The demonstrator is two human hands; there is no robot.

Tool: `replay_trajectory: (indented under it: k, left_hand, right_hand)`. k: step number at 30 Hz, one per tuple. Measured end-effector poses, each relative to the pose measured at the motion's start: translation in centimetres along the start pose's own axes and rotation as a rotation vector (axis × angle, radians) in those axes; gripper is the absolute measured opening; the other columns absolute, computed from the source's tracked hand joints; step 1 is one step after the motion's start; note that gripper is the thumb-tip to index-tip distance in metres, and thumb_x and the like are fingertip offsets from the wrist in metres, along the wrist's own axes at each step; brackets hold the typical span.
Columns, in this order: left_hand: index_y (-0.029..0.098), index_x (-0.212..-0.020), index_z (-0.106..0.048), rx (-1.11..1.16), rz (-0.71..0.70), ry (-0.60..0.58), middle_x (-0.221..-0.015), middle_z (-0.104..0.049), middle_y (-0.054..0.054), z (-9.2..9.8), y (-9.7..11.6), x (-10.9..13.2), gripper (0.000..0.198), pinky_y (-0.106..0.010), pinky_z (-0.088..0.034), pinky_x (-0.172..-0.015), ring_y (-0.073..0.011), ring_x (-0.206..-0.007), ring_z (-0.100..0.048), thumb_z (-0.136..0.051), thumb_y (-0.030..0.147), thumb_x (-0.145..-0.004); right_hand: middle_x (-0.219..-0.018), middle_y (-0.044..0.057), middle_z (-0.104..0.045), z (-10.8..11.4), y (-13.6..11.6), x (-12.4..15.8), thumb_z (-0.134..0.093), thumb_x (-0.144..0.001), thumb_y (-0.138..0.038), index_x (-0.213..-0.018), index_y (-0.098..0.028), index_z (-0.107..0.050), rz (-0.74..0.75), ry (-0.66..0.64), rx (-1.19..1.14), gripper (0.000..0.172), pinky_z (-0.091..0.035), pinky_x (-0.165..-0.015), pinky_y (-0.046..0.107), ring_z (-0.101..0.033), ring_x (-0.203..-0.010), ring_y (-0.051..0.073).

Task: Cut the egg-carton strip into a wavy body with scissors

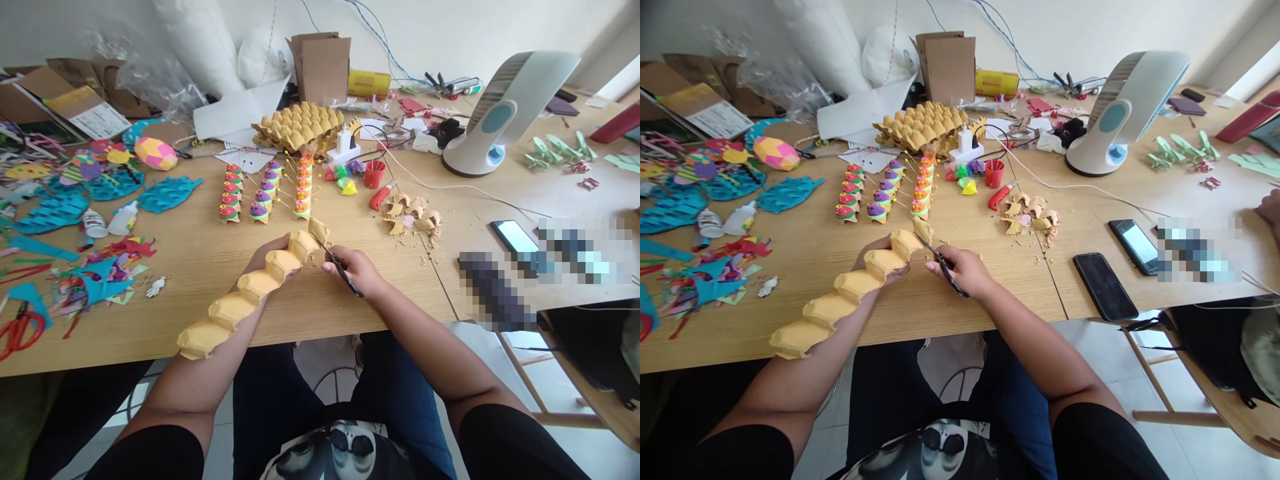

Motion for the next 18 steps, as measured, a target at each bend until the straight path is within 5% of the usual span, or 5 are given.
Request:
replay_trajectory:
  k: [6,18]
  left_hand:
    - [0.018,-0.076,-0.054,-0.010,0.070,0.061,-0.049,-0.042,0.002,-1.1,0.5,0.6,0.043,-0.022,-0.024,-0.042,-0.0091,-0.038,-0.037,-0.056,0.059,-0.093]
    - [0.017,-0.079,-0.054,-0.118,-0.132,0.107,-0.058,-0.049,0.001,-1.9,1.1,2.5,0.039,-0.022,-0.031,-0.045,-0.0095,-0.048,-0.044,-0.067,0.053,-0.087]
  right_hand:
    - [-0.071,-0.002,-0.053,-0.1,0.1,-0.1,-0.056,-0.093,-0.060,-0.084,-0.021,-0.057,0.000,0.003,0.017,0.041,-0.034,-0.064,0.024,-0.047,-0.067,0.013]
    - [-0.071,-0.003,-0.053,-0.2,0.5,-0.3,-0.058,-0.093,-0.058,-0.084,-0.021,-0.059,0.019,-0.025,0.043,0.038,-0.032,-0.063,0.024,-0.048,-0.066,0.013]
Point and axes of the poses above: each hand's wrist, its own x-axis away from the middle knuckle, its own z-axis out of the back of the hand, y = z × x, the point moved 2 cm from there along -x, towards the middle knuckle
